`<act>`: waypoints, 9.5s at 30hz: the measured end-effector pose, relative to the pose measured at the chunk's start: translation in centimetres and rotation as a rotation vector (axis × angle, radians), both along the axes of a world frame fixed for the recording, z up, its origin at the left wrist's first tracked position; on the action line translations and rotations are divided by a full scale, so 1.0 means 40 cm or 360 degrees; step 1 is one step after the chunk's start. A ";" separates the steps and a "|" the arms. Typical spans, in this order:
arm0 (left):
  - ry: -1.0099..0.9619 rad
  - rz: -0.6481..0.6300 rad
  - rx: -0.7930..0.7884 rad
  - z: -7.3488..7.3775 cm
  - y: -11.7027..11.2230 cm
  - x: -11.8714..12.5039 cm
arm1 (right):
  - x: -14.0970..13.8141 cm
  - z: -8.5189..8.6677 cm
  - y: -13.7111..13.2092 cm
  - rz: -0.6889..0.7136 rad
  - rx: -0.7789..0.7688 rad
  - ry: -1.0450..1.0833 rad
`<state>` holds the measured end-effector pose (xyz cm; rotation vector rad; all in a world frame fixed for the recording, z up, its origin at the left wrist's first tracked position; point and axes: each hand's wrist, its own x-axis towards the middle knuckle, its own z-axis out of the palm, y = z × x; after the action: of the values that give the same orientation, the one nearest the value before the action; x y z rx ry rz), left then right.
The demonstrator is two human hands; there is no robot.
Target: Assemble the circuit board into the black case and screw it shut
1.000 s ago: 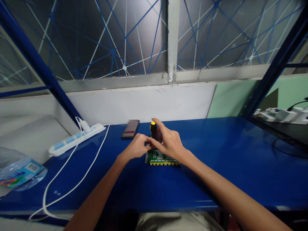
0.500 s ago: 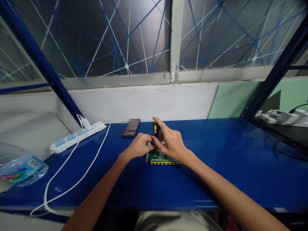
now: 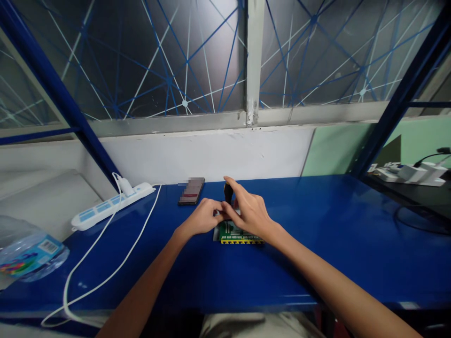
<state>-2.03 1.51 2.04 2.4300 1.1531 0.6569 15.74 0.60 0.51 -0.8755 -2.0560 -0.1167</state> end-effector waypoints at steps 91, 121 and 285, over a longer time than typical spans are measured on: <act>-0.0030 -0.0019 0.0036 -0.011 0.013 -0.011 | 0.006 0.018 -0.013 0.0006 -0.0001 -0.0122; -0.0002 -0.0028 0.0063 -0.008 0.008 -0.009 | 0.008 0.019 -0.014 0.0004 -0.0045 -0.0170; 0.0092 0.0232 0.0162 0.015 0.037 -0.069 | 0.171 -0.054 0.027 -0.0206 -0.0137 -0.0540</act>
<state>-4.80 2.98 2.63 2.4807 1.3614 0.7087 22.58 1.68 -1.67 -1.1032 -2.3297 -0.2646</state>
